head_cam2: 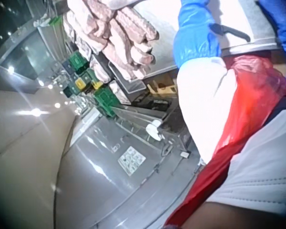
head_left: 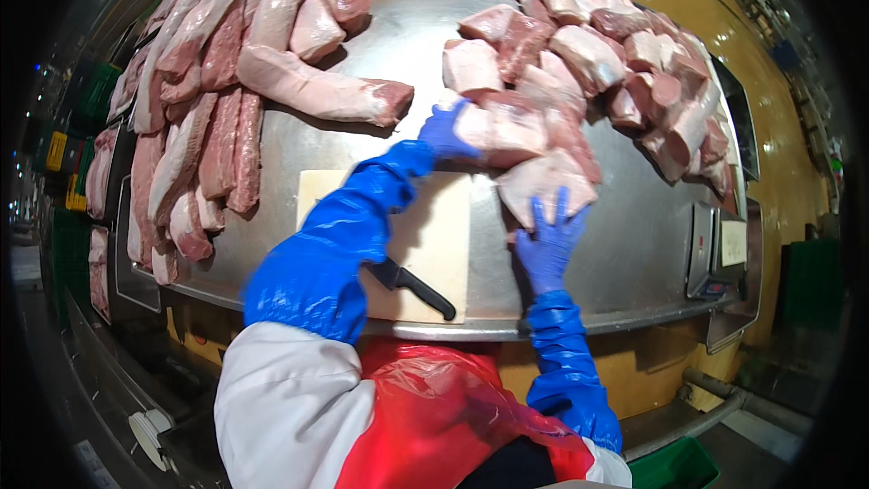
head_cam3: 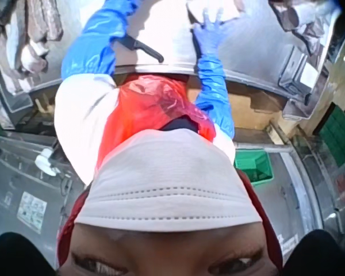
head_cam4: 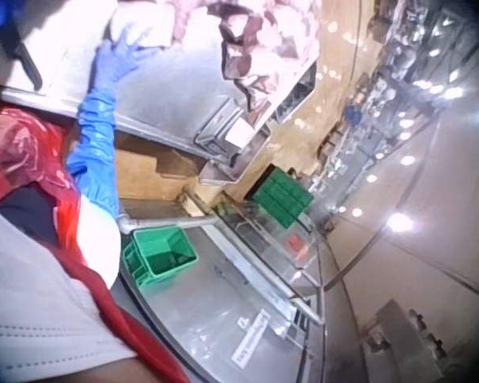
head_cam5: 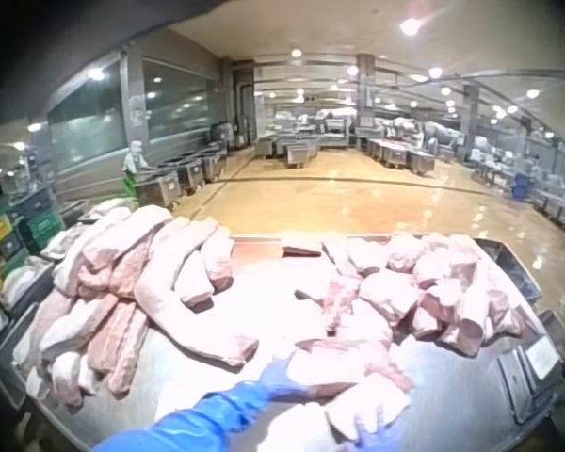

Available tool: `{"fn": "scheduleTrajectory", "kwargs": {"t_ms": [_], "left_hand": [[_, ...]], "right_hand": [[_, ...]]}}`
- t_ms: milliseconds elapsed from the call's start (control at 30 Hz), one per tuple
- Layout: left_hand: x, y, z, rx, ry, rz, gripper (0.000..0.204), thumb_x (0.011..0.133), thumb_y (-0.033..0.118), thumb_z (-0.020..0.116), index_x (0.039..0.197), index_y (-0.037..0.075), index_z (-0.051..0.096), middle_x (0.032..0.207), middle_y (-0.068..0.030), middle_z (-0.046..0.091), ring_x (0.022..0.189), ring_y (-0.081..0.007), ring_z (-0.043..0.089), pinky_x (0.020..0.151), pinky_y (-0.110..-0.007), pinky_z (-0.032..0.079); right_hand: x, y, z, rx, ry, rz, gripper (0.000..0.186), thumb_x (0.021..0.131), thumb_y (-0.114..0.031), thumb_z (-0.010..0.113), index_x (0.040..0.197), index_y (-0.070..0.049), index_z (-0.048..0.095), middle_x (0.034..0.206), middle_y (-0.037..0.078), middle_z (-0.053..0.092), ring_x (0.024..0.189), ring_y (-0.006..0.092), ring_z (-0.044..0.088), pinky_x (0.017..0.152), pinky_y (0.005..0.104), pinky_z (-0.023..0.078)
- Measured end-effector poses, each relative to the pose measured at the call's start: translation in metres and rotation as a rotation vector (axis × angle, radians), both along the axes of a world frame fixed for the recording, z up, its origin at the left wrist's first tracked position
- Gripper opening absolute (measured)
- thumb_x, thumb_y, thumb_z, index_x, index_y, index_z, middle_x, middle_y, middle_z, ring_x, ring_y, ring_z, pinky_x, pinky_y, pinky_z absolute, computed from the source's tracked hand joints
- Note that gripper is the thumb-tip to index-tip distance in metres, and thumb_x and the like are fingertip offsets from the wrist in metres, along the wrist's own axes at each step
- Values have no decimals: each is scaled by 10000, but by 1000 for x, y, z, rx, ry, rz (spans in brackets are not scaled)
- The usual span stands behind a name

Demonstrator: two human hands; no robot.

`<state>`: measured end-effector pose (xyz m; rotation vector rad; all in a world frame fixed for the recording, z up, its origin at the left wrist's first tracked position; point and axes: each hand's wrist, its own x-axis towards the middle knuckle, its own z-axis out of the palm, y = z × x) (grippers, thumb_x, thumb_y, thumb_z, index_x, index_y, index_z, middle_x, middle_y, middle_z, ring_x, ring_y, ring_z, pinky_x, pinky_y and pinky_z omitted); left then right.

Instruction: The person cuts large slabs of pork belly into smaller rectangular pieces using a knife on a cutting board. The cut pieces are stacked on the metal table to the right.

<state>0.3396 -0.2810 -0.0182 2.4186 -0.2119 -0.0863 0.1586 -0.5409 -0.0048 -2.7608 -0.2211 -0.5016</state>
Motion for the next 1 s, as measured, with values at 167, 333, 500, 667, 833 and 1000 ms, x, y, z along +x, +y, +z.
{"fn": "scheduleTrajectory", "kwargs": {"t_ms": [167, 333, 500, 667, 833, 1000], "left_hand": [[-4, -120, -14, -87, 62, -226, 1186, 620, 622, 817, 1504, 46, 275, 1472, -263, 312, 1381, -421, 286, 1152, -469, 257], [-43, -153, 4, -541, -13, -485, 887, 783, 470, 755, 1450, 5, 400, 1365, -245, 519, 1226, -364, 530, 1050, -437, 416], [-219, 12, 72, -651, 362, -388, 481, 931, 268, 669, 1345, 52, 556, 1111, -93, 654, 979, -159, 608, 887, -304, 490], [-405, 161, 29, -615, 204, 802, 283, 900, 141, 645, 1164, 44, 628, 883, -24, 615, 769, -95, 567, 709, -252, 493], [-420, 270, 36, -369, 42, 854, 298, 872, 151, 646, 1129, 0, 641, 857, -45, 624, 774, -107, 568, 713, -273, 499], [-256, 333, 55, -393, -142, 515, 372, 852, 219, 688, 1177, 45, 639, 1036, -116, 670, 961, -221, 642, 856, -346, 508]], "right_hand": [[49, -106, -12, -58, -155, 15, 707, 681, -213, 727, 1364, -263, 548, 1586, 157, 282, 1425, 569, 127, 1147, 665, 174], [121, -223, 22, -254, 170, -218, 553, 812, -264, 663, 1352, -181, 575, 1525, 189, 372, 1442, 477, 192, 1128, 649, 213], [75, -70, 17, 483, 160, 20, 355, 945, -148, 610, 1234, 57, 587, 1151, 185, 656, 1105, 293, 605, 981, 410, 461], [-72, 118, 42, 158, 812, 779, 675, 819, -260, 700, 1429, -87, 468, 1007, 186, 605, 962, 364, 602, 854, 450, 495], [-92, 144, 27, -71, 689, 732, 774, 731, -206, 703, 1439, -85, 413, 1037, 197, 546, 983, 383, 570, 856, 484, 499], [-82, 159, 24, 24, 857, 450, 498, 677, -201, 712, 1124, -36, 566, 961, 208, 604, 875, 384, 628, 786, 452, 519]]}}
